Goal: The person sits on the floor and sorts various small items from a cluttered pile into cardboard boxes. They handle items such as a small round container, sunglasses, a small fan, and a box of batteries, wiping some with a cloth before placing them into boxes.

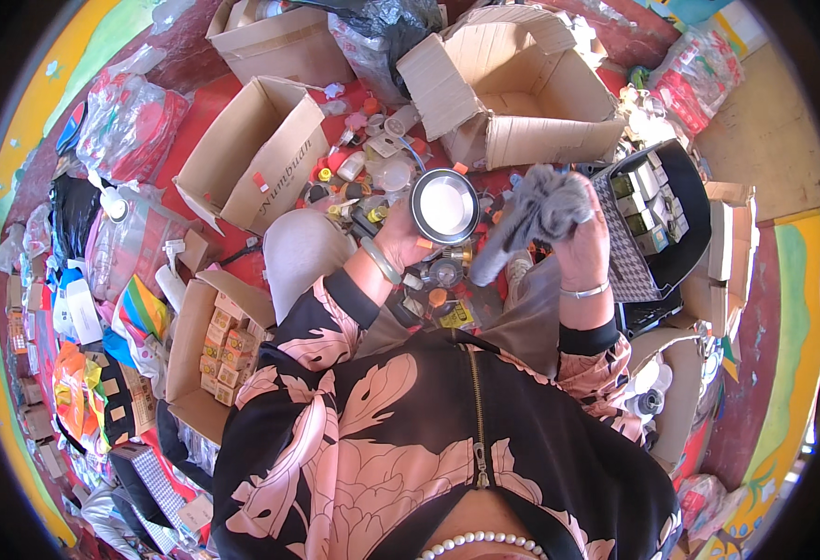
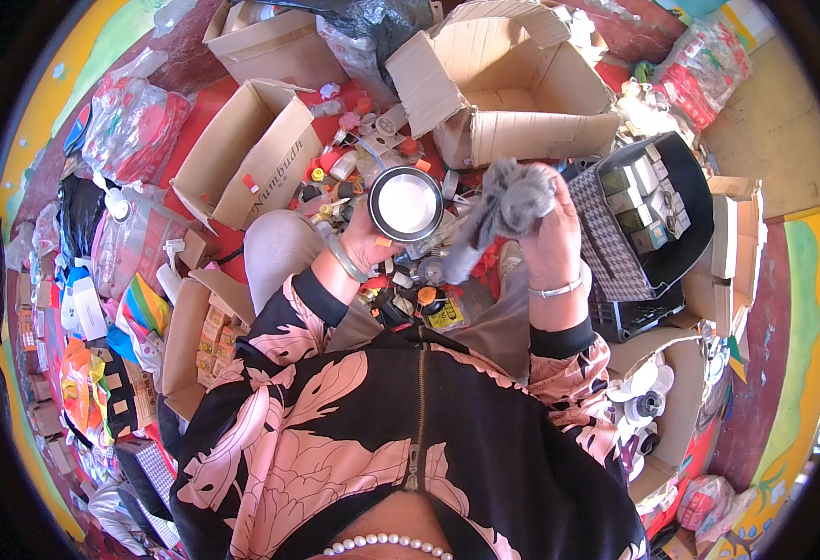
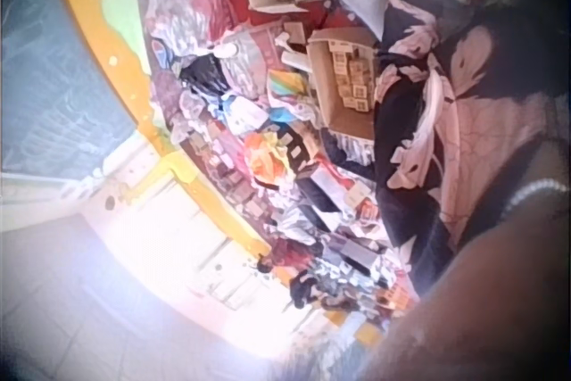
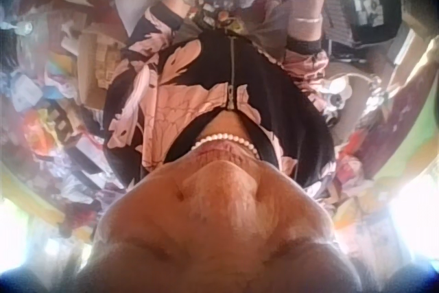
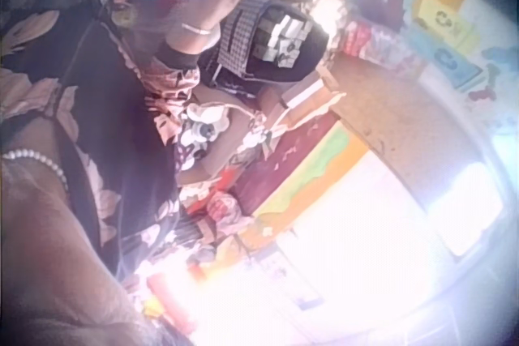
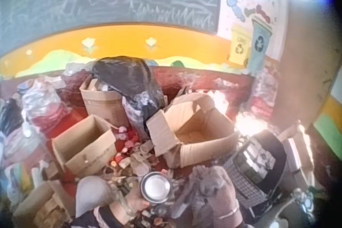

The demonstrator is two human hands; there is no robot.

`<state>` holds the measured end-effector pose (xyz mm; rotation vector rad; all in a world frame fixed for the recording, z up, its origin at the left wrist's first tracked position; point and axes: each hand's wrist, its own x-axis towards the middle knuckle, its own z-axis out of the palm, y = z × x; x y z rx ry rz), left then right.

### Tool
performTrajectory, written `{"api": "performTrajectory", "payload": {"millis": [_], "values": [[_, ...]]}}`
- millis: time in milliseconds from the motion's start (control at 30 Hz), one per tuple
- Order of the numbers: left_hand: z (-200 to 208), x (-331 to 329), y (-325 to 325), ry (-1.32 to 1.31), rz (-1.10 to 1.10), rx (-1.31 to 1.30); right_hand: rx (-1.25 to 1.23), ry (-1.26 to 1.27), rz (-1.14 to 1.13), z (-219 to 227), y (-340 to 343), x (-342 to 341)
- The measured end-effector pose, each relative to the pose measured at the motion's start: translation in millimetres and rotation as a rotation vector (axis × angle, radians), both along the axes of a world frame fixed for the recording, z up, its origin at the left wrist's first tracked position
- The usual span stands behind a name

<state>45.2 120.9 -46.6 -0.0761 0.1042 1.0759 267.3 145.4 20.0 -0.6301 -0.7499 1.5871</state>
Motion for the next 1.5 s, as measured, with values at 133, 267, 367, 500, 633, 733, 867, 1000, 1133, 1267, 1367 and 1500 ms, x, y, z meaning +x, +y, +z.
{"api": "performTrajectory", "payload": {"millis": [133,267,367,500,633,733,867,1000,1133,1267,1367,1500], "values": [[-14,-2,-3,-0.033,-0.098,0.209,0.310,-0.307,0.138,7,-21,-24],[-40,10,-25,0.060,0.131,0.423,0.984,-1.441,0.187,-32,-40,-69],[-60,8,-25,-0.087,0.020,0.275,0.814,-1.394,0.240,-38,-46,-77],[-59,8,-22,0.146,0.181,0.071,0.782,-1.320,0.243,-41,-48,-77],[-46,10,-16,0.118,0.189,0.053,0.683,-1.244,0.107,-44,-61,-82],[-39,11,-15,0.161,0.216,0.021,0.440,-1.105,0.215,-41,-58,-74],[-14,10,-9,0.799,0.446,0.179,-0.076,-0.094,0.179,-46,-36,-44],[-1,0,6,0.647,0.366,0.075,-0.113,0.400,0.253,-28,-12,5],[-7,12,3,0.582,0.349,0.195,0.194,0.370,0.590,-36,22,-1],[2,25,-5,0.651,0.277,0.259,0.334,-0.522,0.134,-38,-11,-37],[-7,31,-9,0.703,0.310,0.248,0.394,-0.438,0.005,-63,-9,-50],[-19,16,-3,1.132,0.535,0.507,0.116,0.075,0.001,-62,3,-37]]}}
